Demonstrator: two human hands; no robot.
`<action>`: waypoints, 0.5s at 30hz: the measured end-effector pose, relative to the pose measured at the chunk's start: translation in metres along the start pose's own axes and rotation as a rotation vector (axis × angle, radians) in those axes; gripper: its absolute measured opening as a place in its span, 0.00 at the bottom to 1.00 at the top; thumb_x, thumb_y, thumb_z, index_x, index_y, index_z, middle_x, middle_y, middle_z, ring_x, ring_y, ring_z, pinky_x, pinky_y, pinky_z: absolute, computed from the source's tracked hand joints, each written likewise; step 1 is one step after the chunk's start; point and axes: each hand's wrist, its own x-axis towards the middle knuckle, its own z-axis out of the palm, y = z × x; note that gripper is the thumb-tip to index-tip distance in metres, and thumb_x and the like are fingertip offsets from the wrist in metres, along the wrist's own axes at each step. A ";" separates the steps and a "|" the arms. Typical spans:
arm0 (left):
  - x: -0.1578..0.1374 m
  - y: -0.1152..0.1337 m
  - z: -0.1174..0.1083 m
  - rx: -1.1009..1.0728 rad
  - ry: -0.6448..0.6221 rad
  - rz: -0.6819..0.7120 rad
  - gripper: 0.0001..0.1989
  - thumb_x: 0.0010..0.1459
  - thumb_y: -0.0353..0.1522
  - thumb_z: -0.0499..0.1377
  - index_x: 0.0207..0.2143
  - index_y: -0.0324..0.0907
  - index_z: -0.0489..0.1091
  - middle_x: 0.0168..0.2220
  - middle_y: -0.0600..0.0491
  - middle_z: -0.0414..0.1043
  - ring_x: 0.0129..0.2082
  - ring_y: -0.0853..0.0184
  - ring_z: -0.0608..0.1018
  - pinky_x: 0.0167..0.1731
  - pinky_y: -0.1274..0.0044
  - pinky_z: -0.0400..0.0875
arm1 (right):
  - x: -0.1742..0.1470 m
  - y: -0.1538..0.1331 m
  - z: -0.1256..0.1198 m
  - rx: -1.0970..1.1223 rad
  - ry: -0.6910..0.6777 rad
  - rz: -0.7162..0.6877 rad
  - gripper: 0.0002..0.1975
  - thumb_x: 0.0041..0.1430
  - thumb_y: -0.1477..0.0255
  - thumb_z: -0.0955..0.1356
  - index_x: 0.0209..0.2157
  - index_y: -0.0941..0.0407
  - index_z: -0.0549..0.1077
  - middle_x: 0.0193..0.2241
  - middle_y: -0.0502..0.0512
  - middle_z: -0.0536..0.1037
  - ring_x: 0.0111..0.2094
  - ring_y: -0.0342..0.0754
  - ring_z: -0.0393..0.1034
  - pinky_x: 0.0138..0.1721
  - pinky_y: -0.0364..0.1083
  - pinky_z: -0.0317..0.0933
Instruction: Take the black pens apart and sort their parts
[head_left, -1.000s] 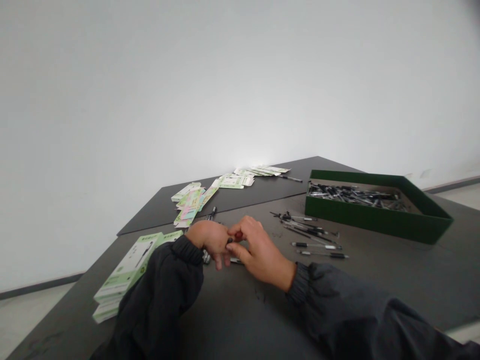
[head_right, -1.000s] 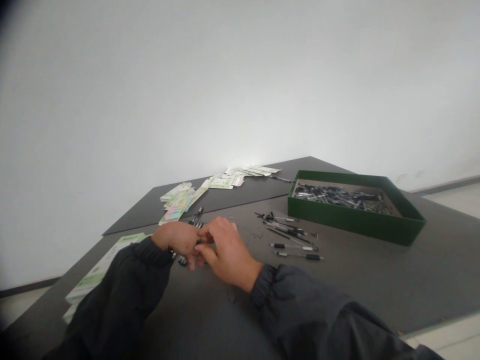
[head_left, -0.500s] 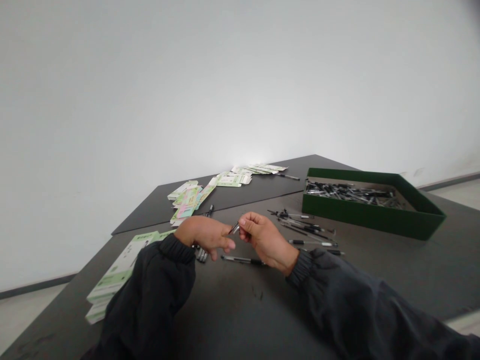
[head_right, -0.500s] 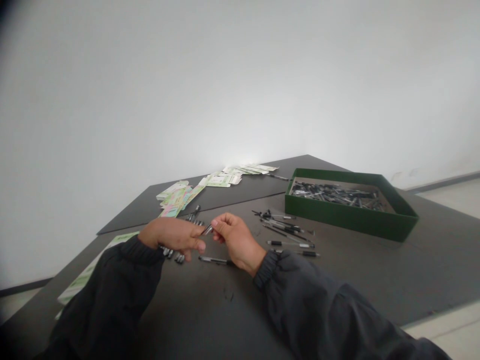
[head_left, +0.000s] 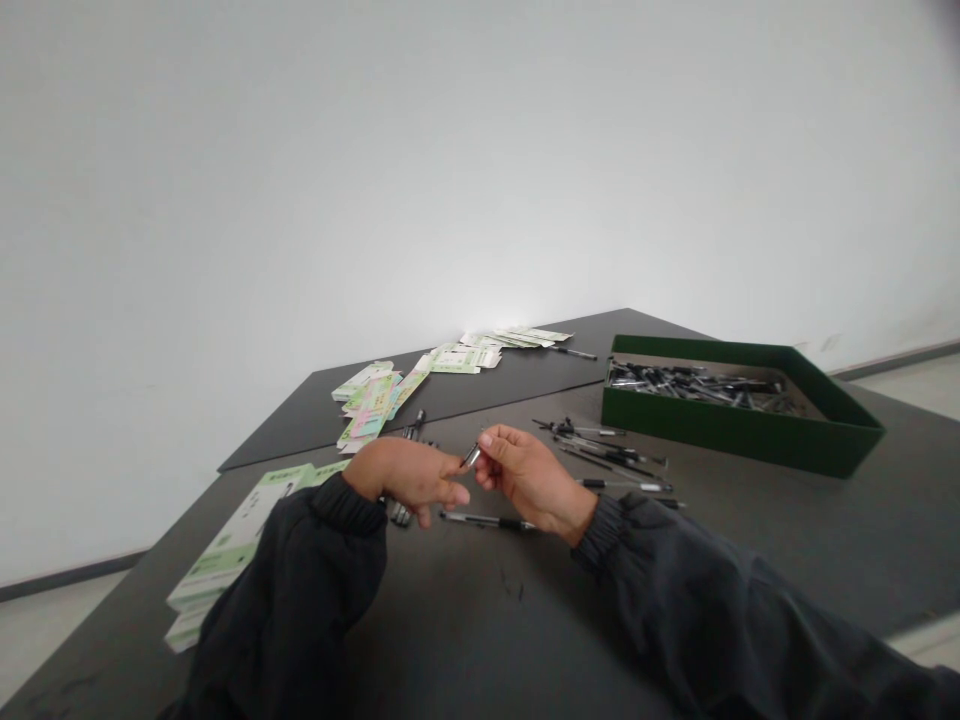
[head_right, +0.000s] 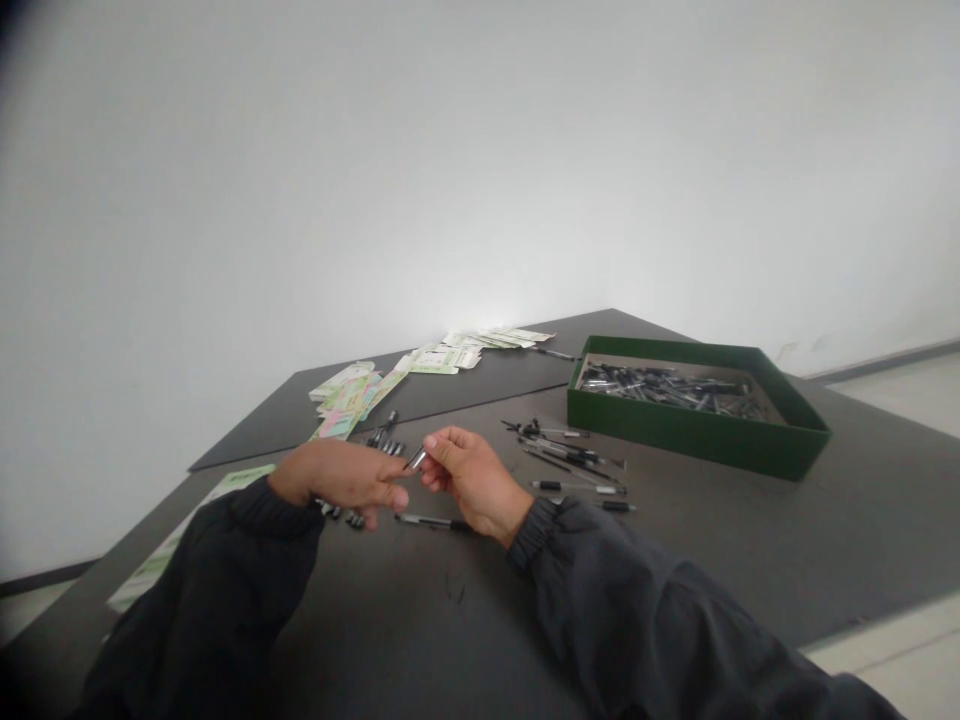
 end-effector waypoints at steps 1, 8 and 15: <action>0.000 0.001 0.000 -0.007 -0.016 -0.006 0.12 0.63 0.35 0.48 0.44 0.38 0.62 0.36 0.47 0.76 0.31 0.64 0.79 0.31 0.78 0.69 | 0.000 -0.001 0.000 0.005 0.001 0.018 0.16 0.48 0.62 0.73 0.26 0.59 0.67 0.20 0.49 0.74 0.19 0.39 0.65 0.23 0.39 0.57; 0.000 0.003 0.003 -0.132 -0.085 0.000 0.17 0.63 0.34 0.47 0.53 0.39 0.57 0.50 0.42 0.69 0.34 0.62 0.79 0.31 0.76 0.70 | 0.000 -0.008 -0.001 0.028 0.028 0.065 0.18 0.47 0.60 0.73 0.28 0.58 0.65 0.23 0.51 0.76 0.23 0.43 0.72 0.23 0.39 0.62; 0.003 0.002 0.006 -0.099 -0.099 0.004 0.15 0.64 0.35 0.45 0.50 0.37 0.57 0.48 0.42 0.70 0.34 0.63 0.79 0.30 0.78 0.69 | 0.000 -0.009 0.000 0.013 0.041 0.049 0.18 0.47 0.61 0.73 0.28 0.58 0.66 0.21 0.50 0.75 0.19 0.41 0.70 0.21 0.38 0.60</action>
